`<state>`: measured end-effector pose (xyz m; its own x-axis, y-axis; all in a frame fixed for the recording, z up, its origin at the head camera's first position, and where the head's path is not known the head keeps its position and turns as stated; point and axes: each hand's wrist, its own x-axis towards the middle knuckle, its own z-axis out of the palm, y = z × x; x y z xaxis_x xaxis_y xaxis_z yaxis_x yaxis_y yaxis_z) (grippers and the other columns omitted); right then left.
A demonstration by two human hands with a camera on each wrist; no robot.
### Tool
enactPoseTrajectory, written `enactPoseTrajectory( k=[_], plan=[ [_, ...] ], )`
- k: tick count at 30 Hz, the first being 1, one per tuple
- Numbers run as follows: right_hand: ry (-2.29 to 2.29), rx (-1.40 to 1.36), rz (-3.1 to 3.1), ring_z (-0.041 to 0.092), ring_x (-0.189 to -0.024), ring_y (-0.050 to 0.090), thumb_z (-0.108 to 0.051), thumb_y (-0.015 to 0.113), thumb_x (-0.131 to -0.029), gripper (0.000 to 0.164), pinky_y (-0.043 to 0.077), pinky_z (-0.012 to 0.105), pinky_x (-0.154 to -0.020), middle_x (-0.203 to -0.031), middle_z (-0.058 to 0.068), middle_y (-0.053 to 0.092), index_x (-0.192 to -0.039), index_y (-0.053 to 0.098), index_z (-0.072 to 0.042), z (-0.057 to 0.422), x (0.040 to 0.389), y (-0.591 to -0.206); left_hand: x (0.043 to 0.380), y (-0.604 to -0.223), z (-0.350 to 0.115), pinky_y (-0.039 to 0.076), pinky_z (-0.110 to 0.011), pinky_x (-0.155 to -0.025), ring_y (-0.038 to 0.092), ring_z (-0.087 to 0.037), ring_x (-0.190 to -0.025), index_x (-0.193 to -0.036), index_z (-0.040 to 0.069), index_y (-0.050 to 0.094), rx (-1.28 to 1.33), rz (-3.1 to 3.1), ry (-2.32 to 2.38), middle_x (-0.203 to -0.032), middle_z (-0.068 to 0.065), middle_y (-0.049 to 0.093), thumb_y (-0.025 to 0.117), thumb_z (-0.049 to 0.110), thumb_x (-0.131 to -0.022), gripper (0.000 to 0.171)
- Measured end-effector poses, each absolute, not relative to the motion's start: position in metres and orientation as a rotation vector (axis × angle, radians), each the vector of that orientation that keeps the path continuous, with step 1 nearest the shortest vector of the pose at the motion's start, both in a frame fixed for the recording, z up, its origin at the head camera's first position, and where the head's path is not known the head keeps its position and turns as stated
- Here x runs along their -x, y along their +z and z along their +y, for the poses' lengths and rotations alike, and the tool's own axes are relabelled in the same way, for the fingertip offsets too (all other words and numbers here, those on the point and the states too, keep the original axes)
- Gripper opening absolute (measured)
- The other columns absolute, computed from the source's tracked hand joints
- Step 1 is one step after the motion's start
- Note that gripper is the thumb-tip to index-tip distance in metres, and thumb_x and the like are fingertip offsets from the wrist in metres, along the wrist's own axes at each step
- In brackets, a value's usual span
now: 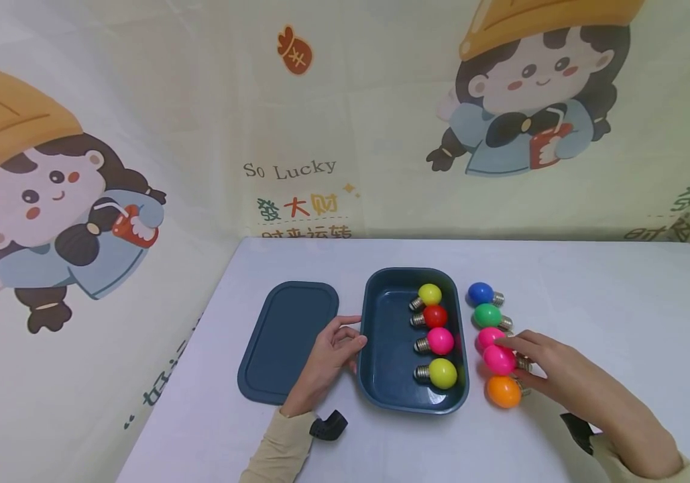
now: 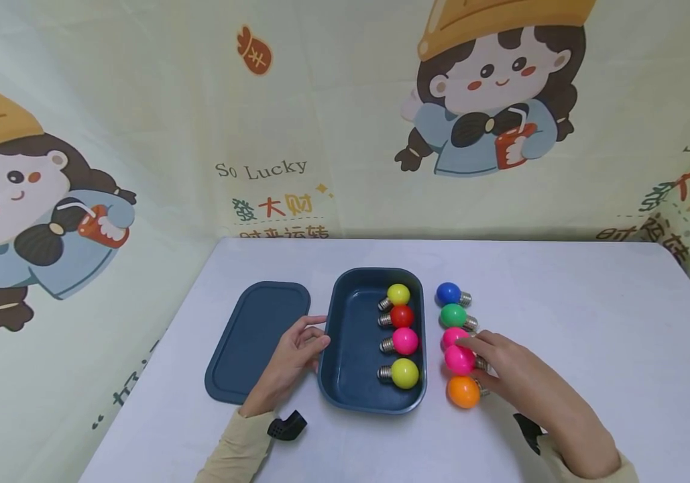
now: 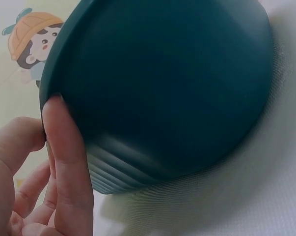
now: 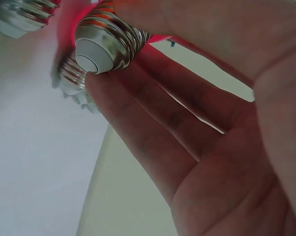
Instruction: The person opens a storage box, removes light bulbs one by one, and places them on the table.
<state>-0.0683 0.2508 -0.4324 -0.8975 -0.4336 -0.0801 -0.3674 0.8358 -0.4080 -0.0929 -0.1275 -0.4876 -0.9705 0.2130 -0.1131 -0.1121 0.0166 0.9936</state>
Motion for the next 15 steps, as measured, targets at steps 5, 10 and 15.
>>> enactPoseTrajectory(
  k=[5,10,15],
  plan=[
    [-0.583,0.625,2.83,0.023,-0.095,0.065,-0.011,0.087,-0.073,0.052,0.06,0.036,-0.072,-0.105,0.006,0.066,-0.121,0.068,-0.011,0.2515,0.0694,-0.4355,0.0929,-0.4887,-0.1282,0.052,-0.025,-0.056,0.054,-0.013,-0.064,-0.136,0.013,0.053,-0.107,2.063,2.047,-0.095,-0.006,0.061,0.071,0.02,-0.093,0.047],
    [-0.586,0.601,2.806,0.02,-0.093,0.065,-0.011,0.086,-0.073,0.051,0.06,0.035,-0.072,-0.102,0.003,0.065,-0.12,0.068,-0.011,0.2522,0.0706,-0.4375,0.0932,-0.4902,-0.1283,0.052,-0.025,-0.057,0.054,-0.013,-0.065,-0.136,0.014,0.053,-0.102,2.057,2.05,-0.095,-0.006,0.061,0.071,0.02,-0.093,0.047],
    [-0.579,0.587,2.783,0.02,-0.093,0.064,-0.011,0.085,-0.074,0.05,0.06,0.036,-0.072,-0.102,0.002,0.065,-0.121,0.067,-0.013,0.2537,0.0715,-0.4402,0.0936,-0.4907,-0.1281,0.052,-0.025,-0.057,0.054,-0.013,-0.067,-0.135,0.015,0.053,-0.097,2.058,2.047,-0.096,-0.006,0.061,0.072,0.021,-0.093,0.047]
  ],
)
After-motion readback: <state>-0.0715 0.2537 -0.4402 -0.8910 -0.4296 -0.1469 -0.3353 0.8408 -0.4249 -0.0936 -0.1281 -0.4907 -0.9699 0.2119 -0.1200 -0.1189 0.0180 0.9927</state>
